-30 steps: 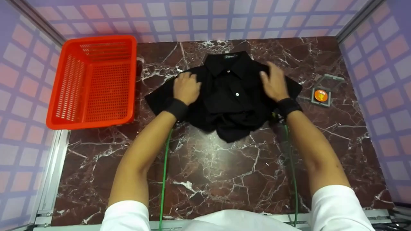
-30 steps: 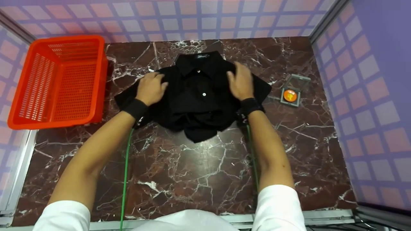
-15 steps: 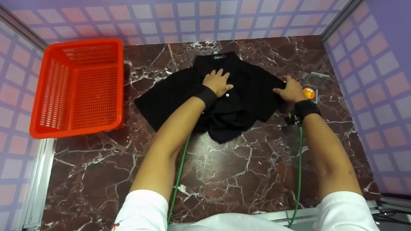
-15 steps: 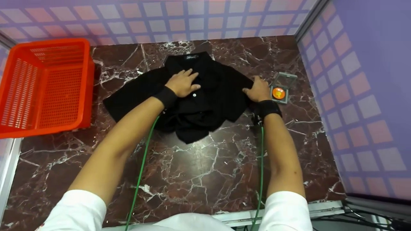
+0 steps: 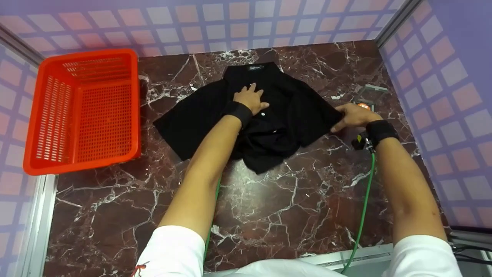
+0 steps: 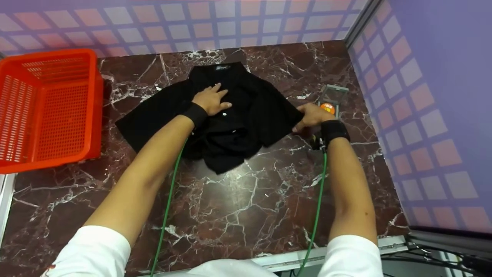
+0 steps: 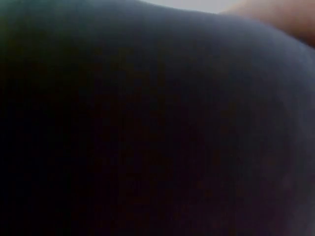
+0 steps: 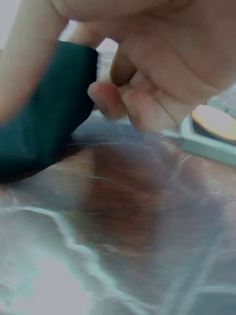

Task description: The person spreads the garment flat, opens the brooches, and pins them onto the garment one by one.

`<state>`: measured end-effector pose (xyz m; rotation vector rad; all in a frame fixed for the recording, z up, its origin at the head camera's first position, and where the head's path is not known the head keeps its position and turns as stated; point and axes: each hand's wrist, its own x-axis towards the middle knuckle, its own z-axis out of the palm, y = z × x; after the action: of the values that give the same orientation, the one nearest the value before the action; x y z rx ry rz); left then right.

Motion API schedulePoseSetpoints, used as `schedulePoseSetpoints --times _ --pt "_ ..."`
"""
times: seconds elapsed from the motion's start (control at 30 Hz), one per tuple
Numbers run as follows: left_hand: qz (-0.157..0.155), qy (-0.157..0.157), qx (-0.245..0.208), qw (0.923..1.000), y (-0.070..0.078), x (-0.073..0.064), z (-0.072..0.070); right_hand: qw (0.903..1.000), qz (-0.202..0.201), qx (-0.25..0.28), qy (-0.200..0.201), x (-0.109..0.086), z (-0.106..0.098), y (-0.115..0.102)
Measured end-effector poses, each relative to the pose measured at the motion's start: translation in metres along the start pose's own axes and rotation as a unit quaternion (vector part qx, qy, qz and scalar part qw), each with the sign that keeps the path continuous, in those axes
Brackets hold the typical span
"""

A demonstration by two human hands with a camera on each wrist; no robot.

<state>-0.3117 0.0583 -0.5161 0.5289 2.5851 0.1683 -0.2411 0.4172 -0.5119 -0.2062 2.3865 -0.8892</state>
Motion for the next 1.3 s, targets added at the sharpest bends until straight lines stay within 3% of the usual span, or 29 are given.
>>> schedulePoseSetpoints --times 0.1,0.2,0.3,0.37,0.4,0.47,0.53,0.6,0.63,0.67,0.77,0.87,0.9,0.97,1.03,1.1,1.23,1.3 --pt "0.001 0.003 0.012 0.9999 0.001 0.001 0.0 0.9978 0.002 -0.066 -0.012 -0.008 -0.006 0.003" --pt "0.0 0.004 0.016 0.9999 0.001 0.002 0.0 0.9966 0.012 -0.081 -0.006 -0.019 -0.011 0.002" --pt "-0.004 0.007 0.02 0.9998 0.0 0.0 0.001 0.9993 0.021 -0.032 0.002 -0.029 -0.014 0.007" --pt "-0.005 0.009 0.02 0.9998 -0.001 -0.002 0.001 0.9982 0.026 0.054 0.008 -0.035 -0.014 0.012" --pt "-0.004 0.01 0.02 0.9997 -0.001 -0.004 0.001 0.9929 0.021 0.116 0.007 -0.038 -0.013 0.014" --pt "-0.003 0.012 0.017 0.9998 0.0 -0.006 0.0 0.9674 0.0 0.253 0.007 -0.041 -0.011 0.025" --pt "-0.003 0.014 0.015 0.9998 0.0 -0.007 0.0 0.9219 -0.03 0.386 -0.005 -0.044 -0.009 0.029" --pt "-0.003 0.017 0.016 0.9997 -0.001 -0.008 0.0 0.8801 -0.053 0.471 -0.023 -0.045 -0.007 0.032" --pt "-0.003 0.018 0.016 0.9997 -0.001 -0.008 0.0 0.8707 -0.057 0.488 -0.021 -0.045 -0.006 0.032" --pt "-0.004 0.019 0.016 0.9997 -0.002 -0.008 -0.001 0.8726 -0.055 0.485 -0.01 -0.045 -0.004 0.032" --pt "-0.008 0.021 0.017 0.9996 -0.004 -0.008 0.0 0.9107 -0.025 0.41 0.048 -0.044 -0.001 0.031" --pt "-0.012 0.021 0.017 0.9996 -0.005 -0.005 0.003 0.9534 0.023 0.276 0.12 -0.042 0.003 0.031" --pt "-0.013 0.021 0.017 0.9996 -0.006 -0.004 0.005 0.9638 0.034 0.224 0.141 -0.041 0.004 0.031" --pt "-0.013 0.02 0.015 0.9996 -0.007 -0.001 0.007 0.9739 0.053 0.128 0.18 -0.039 0.006 0.029" --pt "-0.008 0.017 0.007 0.9998 -0.008 0.001 0.008 0.972 0.072 0.041 0.22 -0.038 0.009 0.024" --pt "0.0 0.015 -0.008 0.9999 -0.009 0.002 0.009 0.9599 0.1 -0.033 0.26 -0.036 0.012 0.016" --pt "0.035 0.028 -0.053 0.9976 -0.014 -0.003 0.005 0.9319 0.142 -0.096 0.319 -0.029 0.02 -0.005" --pt "0.059 0.046 -0.075 0.9944 -0.016 -0.009 0.001 0.924 0.131 -0.116 0.34 -0.022 0.025 -0.016"
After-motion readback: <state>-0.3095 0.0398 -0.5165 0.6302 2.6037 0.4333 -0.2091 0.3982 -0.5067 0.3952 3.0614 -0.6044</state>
